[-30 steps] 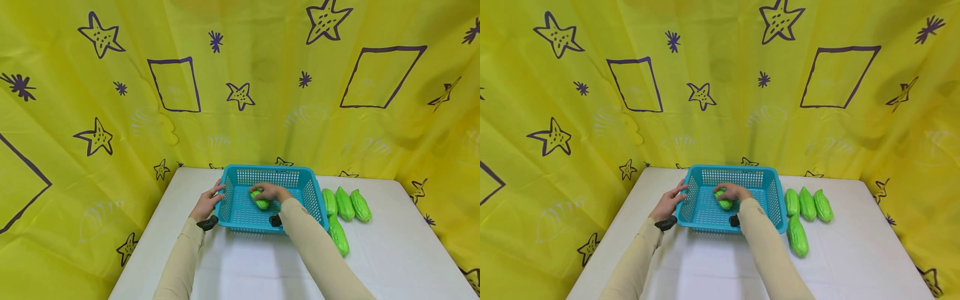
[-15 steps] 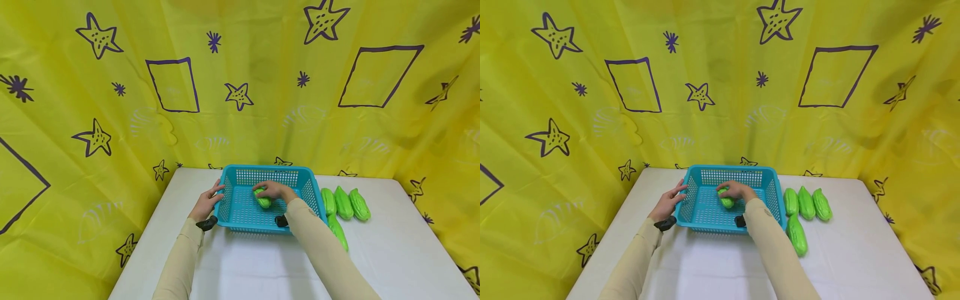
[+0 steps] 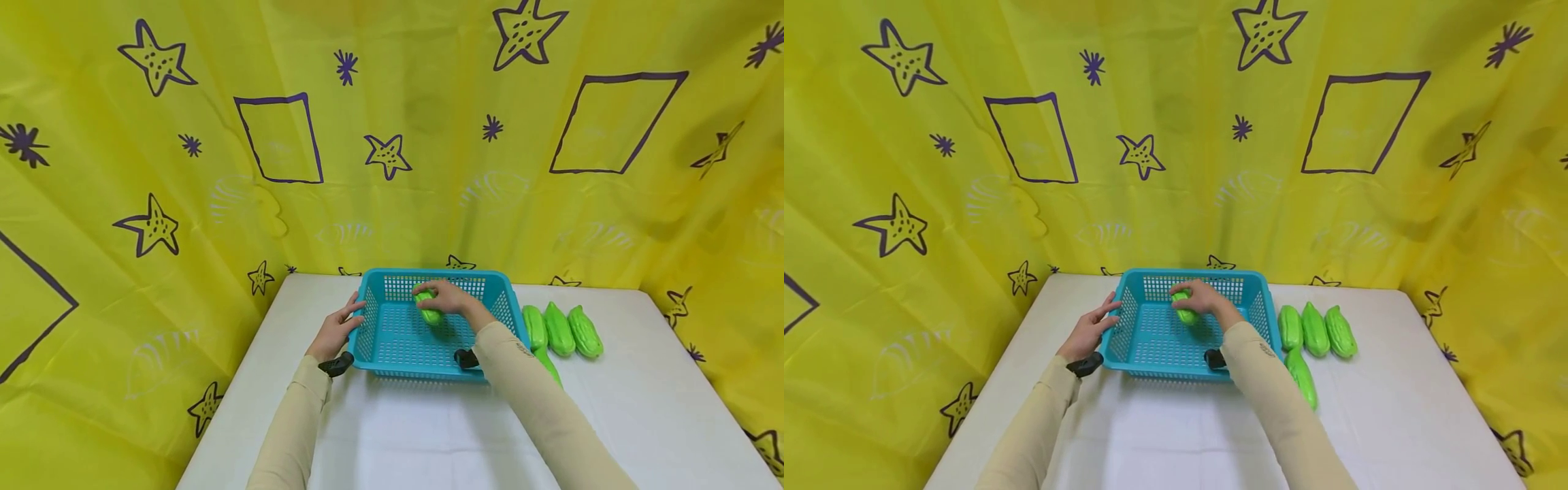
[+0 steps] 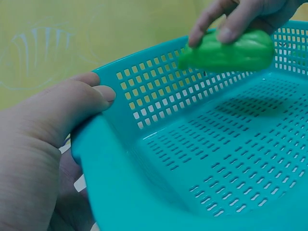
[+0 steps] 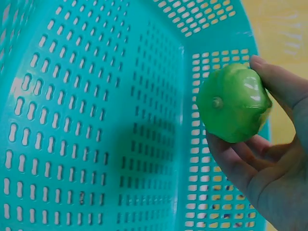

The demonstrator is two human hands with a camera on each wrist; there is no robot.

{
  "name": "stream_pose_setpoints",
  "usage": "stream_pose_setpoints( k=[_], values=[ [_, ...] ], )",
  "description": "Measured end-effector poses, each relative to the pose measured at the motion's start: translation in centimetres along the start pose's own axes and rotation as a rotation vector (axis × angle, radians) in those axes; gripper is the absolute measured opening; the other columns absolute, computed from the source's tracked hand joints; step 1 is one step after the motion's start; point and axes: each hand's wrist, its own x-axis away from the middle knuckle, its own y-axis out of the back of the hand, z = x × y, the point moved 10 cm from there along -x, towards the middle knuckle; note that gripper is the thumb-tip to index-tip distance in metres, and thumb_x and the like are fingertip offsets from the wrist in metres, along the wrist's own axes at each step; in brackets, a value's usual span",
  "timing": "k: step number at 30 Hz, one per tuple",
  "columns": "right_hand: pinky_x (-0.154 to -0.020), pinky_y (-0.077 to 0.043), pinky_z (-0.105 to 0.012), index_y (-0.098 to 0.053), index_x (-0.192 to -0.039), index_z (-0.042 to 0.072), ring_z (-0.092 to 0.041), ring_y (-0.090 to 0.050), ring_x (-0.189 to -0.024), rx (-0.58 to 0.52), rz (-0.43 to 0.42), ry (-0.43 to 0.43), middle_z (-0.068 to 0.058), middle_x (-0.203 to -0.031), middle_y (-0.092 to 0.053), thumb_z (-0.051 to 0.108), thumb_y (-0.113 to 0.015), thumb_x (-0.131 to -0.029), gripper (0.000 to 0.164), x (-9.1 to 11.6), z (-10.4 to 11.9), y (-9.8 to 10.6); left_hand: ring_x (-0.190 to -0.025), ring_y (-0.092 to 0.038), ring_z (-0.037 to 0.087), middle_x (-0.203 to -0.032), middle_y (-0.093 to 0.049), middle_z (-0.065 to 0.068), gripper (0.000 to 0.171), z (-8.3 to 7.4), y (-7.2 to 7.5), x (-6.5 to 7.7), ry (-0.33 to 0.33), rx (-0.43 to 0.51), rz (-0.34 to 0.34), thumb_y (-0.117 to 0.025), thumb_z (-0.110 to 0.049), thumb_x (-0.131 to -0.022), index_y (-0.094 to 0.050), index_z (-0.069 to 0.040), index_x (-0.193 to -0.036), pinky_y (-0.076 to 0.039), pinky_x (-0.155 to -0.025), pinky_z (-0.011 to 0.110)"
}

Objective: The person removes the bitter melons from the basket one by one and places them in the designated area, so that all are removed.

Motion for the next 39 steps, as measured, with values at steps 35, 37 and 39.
stream_pose_setpoints(
  k=[35, 37, 39],
  values=[
    [-0.071, -0.047, -0.038, -0.056, -0.139, 0.016, -0.031, -0.050, -0.100, -0.249, -0.404, -0.083, -0.017, -0.136, -0.047, 0.042, -0.065, -0.093, 0.054, 15.1, -0.6, 5.6, -0.147, -0.020, 0.020, -0.157, -0.025, -0.020, 0.044, 0.5, 0.2, -0.4, -0.025, -0.011, -0.002, -0.059, -0.019, -0.099, -0.053, -0.015, -0.142, -0.039, -0.106, 0.048],
    [-0.071, -0.046, -0.038, -0.056, -0.140, 0.016, -0.030, -0.048, -0.098, -0.252, -0.424, -0.103, -0.017, -0.133, -0.047, 0.042, -0.065, -0.093, 0.054, 16.6, -1.5, 5.7, -0.147, -0.020, 0.018, -0.156, -0.026, -0.021, 0.043, 0.6, 0.2, -0.5, -0.019, -0.014, -0.005, -0.060, -0.020, -0.099, -0.054, -0.016, -0.142, -0.039, -0.107, 0.047],
    [-0.069, -0.046, -0.037, -0.056, -0.139, 0.015, -0.029, -0.047, -0.096, -0.238, -0.442, -0.116, -0.015, -0.132, -0.048, 0.042, -0.065, -0.093, 0.054, 18.1, -2.4, 5.7, -0.148, -0.019, 0.020, -0.157, -0.025, -0.019, 0.044, 0.5, 0.2, -0.4, -0.033, -0.022, -0.001, -0.059, -0.019, -0.099, -0.053, -0.015, -0.143, -0.039, -0.106, 0.049]
  ],
)
